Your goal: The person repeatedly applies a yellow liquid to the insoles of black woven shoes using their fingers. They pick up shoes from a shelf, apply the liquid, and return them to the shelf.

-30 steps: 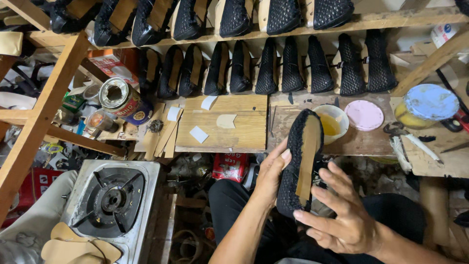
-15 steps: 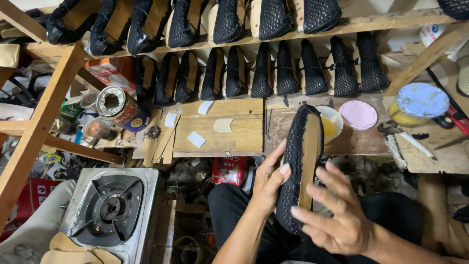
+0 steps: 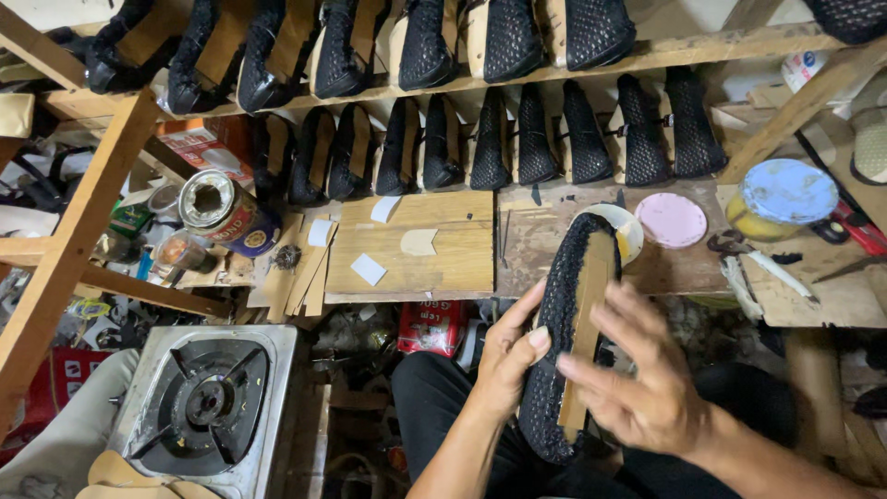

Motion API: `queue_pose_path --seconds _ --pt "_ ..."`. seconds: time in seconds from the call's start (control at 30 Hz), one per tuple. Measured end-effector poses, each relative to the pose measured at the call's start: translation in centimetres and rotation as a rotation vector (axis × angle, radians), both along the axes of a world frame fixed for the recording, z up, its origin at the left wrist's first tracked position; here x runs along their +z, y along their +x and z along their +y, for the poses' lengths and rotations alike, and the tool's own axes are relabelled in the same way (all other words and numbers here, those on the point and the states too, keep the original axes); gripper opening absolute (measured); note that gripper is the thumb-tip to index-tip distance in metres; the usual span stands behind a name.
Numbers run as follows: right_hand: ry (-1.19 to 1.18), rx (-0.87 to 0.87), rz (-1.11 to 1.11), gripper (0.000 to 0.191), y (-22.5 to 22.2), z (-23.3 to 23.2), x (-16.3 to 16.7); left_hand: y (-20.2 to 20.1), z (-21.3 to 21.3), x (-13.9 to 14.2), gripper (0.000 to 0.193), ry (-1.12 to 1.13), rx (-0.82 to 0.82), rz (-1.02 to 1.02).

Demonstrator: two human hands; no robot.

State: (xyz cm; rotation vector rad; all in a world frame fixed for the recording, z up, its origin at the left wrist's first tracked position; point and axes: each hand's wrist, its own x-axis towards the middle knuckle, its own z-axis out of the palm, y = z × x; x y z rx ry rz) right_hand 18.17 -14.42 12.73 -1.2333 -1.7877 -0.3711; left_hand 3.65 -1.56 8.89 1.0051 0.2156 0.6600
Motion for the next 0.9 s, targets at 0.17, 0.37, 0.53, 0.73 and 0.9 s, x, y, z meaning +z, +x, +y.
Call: queue_pose_path --seconds 0.17,0.37,0.53,0.73,0.9 --pt "0.05 -0.031 -0.027 0.027 0.5 1.2 0.3 -0.2 -0.2 0.0 0.079 -0.013 -0.028 -0.01" --pt "-0.241 -0.098 0.32 0.036 1.9 0.3 0.5 -0.4 0.1 -0.9 0.081 -0.093 0.064 -0.033" --pt "-0.546 0.155 0.565 0.106 -0.3 -2.2 -2.3 -1.0 1.0 -1.6 0.094 -0.113 0.292 -0.149" --pt "-0.585 0.111 0.983 0.116 -1.0 -1.9 -5.8 -2.0 2.0 -2.5 0.075 -0.727 0.202 -0.371" --pt "-0.44 0.108 0.903 0.096 3.2 -0.8 -5.3 -3.1 1.0 -2.9 0.079 0.209 -0.001 0.033"
